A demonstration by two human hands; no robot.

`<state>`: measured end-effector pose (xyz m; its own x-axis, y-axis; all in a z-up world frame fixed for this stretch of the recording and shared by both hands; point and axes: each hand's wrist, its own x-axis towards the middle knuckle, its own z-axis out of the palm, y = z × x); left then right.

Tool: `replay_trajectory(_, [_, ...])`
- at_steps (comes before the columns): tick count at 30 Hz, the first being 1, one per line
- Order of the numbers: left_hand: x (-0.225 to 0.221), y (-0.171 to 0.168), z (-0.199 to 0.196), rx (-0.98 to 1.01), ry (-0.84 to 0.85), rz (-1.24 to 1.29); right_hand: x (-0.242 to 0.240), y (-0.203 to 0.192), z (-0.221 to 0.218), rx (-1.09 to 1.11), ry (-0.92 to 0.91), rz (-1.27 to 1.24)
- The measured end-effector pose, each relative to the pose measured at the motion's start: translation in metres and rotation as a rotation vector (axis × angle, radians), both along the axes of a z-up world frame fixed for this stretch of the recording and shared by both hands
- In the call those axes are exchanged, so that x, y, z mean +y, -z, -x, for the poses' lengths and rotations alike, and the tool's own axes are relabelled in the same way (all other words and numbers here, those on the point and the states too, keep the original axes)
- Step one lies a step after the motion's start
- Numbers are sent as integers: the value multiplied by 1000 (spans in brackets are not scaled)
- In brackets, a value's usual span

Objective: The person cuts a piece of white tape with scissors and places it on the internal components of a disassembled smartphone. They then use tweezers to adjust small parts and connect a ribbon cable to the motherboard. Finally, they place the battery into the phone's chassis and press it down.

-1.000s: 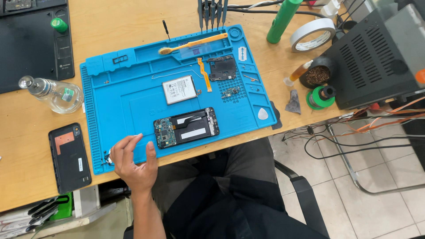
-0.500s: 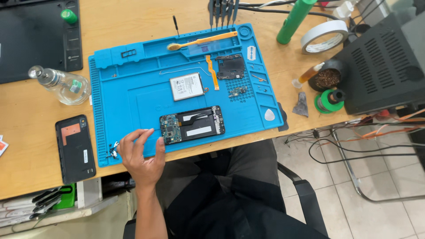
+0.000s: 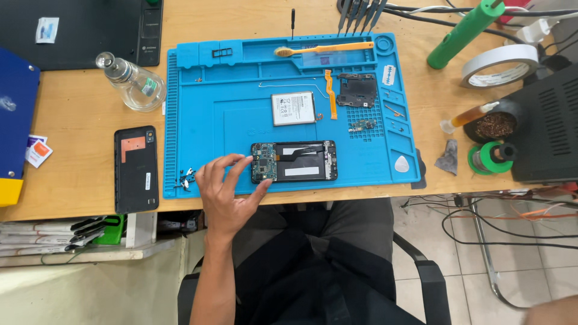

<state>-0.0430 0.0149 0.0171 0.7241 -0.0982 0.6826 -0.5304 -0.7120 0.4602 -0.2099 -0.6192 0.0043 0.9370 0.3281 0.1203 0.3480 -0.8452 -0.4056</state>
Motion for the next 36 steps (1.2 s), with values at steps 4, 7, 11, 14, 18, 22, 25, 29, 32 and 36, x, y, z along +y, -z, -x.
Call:
replay_trajectory(4, [-1, -1, 0, 128, -7, -65, 154, -41, -58, -28, -23, -62])
replay_trajectory(7, [-2, -2, 2, 222, -147, -336, 243, -57, -101, -65, -38, -110])
replay_trajectory(11, [0, -2, 4, 214, -150, -324, 321, -58, -145, -113, -80, -174])
replay_trajectory(14, [2, -1, 5, 197, -159, -318, 350, -50, -168, -136, -103, -199])
replay_trajectory(18, [6, 2, 4, 217, -64, -117, 364, -41, -192, -44, -148, -135])
replay_trajectory(22, [6, 3, 3, 177, -61, -77, 363, -33, -200, -141, -159, -200])
replay_trajectory(25, [0, 13, 8, 136, -82, 1, 361, -22, -194, -251, -101, -186])
replay_trajectory(29, [-21, 20, 19, 112, -40, -34, 364, -27, -189, -254, -82, -157])
replay_trajectory(32, [-38, 21, 20, 26, -8, -214, 362, -37, -189, -188, -84, -161])
replay_trajectory(36, [-41, 18, 12, 24, 46, -293, 359, -43, -188, -97, -115, -122])
